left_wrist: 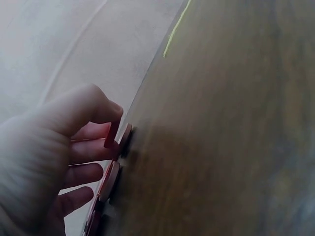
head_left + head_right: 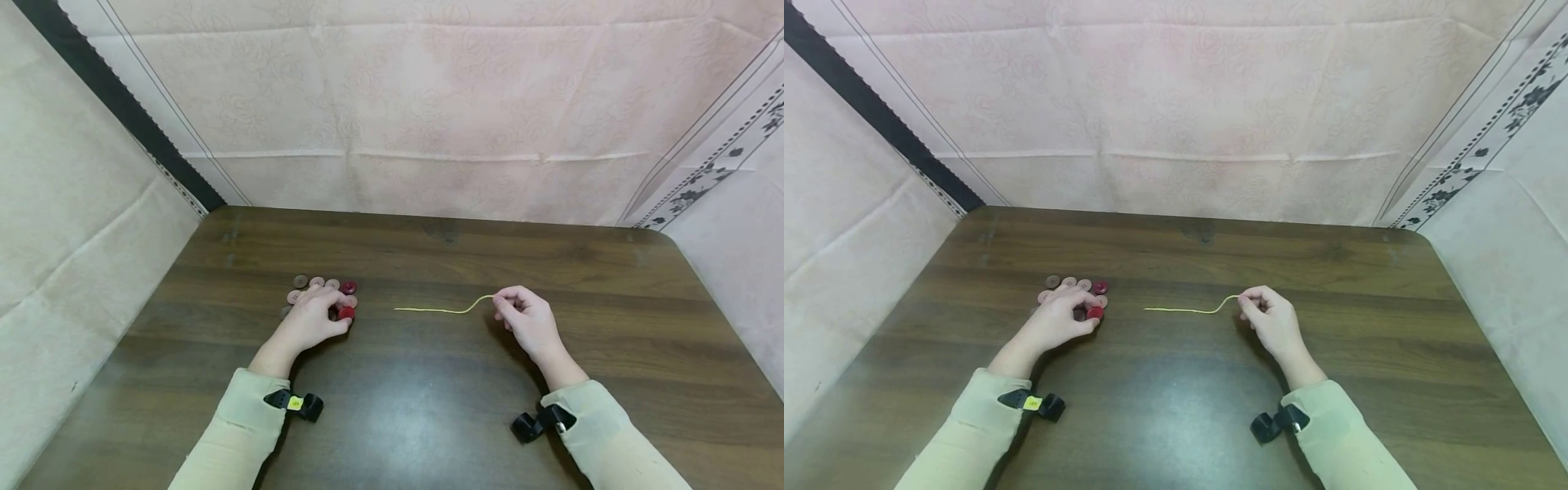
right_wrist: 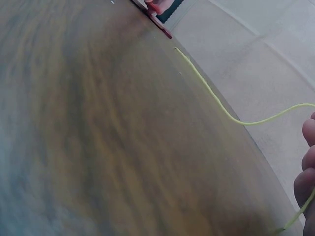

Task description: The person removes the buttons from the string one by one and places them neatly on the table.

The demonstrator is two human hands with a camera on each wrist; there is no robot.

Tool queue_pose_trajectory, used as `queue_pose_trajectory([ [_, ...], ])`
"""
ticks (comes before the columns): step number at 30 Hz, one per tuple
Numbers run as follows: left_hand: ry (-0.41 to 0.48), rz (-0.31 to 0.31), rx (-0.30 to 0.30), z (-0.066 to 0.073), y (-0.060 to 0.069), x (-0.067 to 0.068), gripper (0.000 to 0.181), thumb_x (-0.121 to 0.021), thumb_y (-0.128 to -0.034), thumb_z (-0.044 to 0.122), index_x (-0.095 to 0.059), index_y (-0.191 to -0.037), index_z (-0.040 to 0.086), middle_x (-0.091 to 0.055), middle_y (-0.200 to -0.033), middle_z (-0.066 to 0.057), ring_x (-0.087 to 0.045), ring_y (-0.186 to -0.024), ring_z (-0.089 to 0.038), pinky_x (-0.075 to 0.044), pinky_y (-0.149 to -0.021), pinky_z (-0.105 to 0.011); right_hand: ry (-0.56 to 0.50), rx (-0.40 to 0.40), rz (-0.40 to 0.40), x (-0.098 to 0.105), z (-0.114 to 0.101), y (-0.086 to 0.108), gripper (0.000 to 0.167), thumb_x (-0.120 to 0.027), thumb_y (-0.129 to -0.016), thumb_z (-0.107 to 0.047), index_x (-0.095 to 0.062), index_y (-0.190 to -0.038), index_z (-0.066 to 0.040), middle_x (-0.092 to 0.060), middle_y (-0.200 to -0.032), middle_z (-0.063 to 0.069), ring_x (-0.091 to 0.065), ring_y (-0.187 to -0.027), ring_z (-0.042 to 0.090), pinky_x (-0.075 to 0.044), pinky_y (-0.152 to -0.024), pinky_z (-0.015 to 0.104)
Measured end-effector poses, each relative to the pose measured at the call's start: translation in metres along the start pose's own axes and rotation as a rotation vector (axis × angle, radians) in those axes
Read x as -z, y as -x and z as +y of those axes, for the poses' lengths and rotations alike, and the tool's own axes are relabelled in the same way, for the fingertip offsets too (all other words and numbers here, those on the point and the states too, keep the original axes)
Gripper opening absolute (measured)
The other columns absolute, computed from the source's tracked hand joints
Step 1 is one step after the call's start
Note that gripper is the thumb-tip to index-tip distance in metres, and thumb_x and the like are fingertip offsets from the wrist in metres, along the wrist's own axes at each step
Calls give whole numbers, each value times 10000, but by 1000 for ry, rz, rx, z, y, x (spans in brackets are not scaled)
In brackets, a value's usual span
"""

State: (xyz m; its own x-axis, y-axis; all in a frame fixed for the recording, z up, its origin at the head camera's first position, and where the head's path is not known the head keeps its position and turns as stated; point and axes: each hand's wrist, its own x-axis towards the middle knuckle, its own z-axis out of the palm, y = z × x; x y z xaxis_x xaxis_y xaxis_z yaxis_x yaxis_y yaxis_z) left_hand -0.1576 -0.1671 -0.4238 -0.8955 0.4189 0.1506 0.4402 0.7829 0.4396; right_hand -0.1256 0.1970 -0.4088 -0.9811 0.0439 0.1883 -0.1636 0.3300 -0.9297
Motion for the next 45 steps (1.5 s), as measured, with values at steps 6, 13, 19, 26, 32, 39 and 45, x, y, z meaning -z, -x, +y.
queue_pose_trajectory([
  [6,-60,-31,-1,1,0,1,224,-714,-749,193,-699,-964,132,-646,-986,-30,-459,-860,-229,-364,-776,-407,-3,-4,2,0,-1,0,74,-590,-885,13,-604,-866,83,-583,-595,31,-480,-468,115,-425,-453,218],
  [13,-95,-45,-13,1,0,2,140,-703,-752,195,-654,-878,163,-612,-949,-24,-453,-851,-251,-332,-766,-428,-3,1,5,-1,-1,0,71,-588,-885,20,-601,-870,89,-584,-597,38,-478,-469,105,-426,-455,216],
  [19,-112,-23,-32,1,0,0,142,-671,-750,174,-534,-728,202,-522,-821,15,-427,-801,-244,-287,-714,-400,-8,6,4,-1,-1,0,70,-586,-883,27,-599,-868,94,-583,-594,37,-475,-466,99,-424,-453,214],
  [26,-131,-5,-44,3,2,1,130,-644,-740,155,-522,-722,197,-502,-792,20,-413,-789,-229,-273,-672,-375,-17,-6,1,-2,-2,0,70,-589,-883,24,-600,-868,91,-584,-594,27,-480,-471,110,-423,-454,214],
  [32,-128,-55,-9,5,2,3,219,-721,-753,237,-638,-939,156,-595,-989,-27,-456,-888,-250,-334,-753,-444,-6,-8,3,-2,-1,-1,70,-591,-883,20,-604,-867,87,-586,-595,37,-481,-468,115,-426,-453,219],
  [39,-112,-24,-17,4,1,2,250,-720,-758,249,-639,-968,141,-604,-1004,-22,-463,-902,-247,-344,-760,-466,4,-7,2,-2,-2,0,74,-589,-885,19,-603,-868,89,-587,-600,53,-485,-470,123,-430,-457,224],
  [45,-86,-3,-21,3,1,3,212,-712,-769,240,-635,-943,144,-584,-930,12,-460,-881,-240,-334,-751,-450,7,-6,1,-3,-3,-1,75,-588,-885,17,-600,-867,89,-585,-598,42,-482,-472,106,-428,-454,225],
])
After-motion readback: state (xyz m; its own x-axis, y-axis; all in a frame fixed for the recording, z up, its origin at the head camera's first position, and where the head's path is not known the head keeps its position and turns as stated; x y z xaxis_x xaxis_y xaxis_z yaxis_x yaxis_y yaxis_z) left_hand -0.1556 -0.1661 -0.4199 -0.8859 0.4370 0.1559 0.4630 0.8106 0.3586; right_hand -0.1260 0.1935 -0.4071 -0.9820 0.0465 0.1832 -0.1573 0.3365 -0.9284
